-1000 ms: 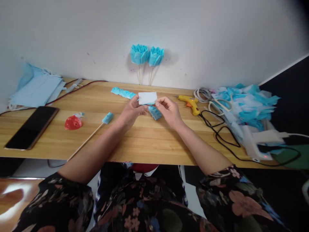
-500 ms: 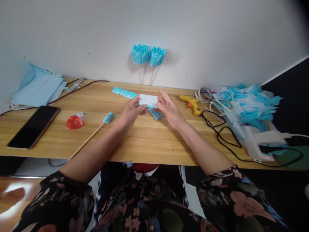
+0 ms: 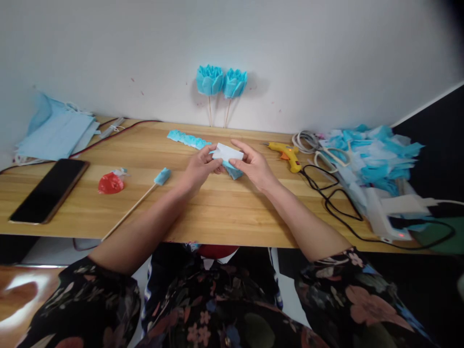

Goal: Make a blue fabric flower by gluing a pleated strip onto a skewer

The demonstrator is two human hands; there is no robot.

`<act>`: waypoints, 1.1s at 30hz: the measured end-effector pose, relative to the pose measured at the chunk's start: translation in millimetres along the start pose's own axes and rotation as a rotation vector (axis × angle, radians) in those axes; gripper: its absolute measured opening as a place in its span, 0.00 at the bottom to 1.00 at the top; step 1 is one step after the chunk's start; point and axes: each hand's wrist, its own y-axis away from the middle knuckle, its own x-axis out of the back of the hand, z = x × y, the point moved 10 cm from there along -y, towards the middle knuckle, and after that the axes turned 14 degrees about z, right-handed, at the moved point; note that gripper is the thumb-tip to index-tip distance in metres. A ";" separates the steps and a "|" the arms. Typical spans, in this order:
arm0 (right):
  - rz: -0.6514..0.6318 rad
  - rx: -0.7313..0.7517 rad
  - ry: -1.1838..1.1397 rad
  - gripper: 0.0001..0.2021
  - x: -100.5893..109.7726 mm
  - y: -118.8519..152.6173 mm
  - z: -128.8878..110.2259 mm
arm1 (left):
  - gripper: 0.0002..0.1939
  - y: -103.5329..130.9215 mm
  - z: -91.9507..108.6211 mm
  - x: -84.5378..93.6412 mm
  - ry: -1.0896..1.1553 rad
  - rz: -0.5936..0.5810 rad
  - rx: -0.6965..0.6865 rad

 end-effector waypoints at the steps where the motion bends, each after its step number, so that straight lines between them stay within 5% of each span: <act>1: 0.001 0.001 0.002 0.36 0.2 -0.1 0.1 | 0.19 -0.4 -0.5 0.9 -0.002 0.007 0.006; 10: -0.013 0.054 0.024 0.29 -2.5 0.1 -1.2 | 0.34 2.5 5.0 6.9 0.120 0.091 0.046; 19: 0.087 0.125 -0.040 0.27 7.2 0.1 -16.6 | 0.15 13.1 -9.4 -20.8 0.231 -0.139 0.256; 27: 0.029 0.078 0.008 0.30 -1.0 3.7 -8.9 | 0.10 10.3 -12.4 -11.5 0.240 -0.060 0.265; 33: 0.115 0.199 0.070 0.23 15.3 -0.9 -23.7 | 0.07 5.9 -12.1 -4.2 0.263 0.013 0.304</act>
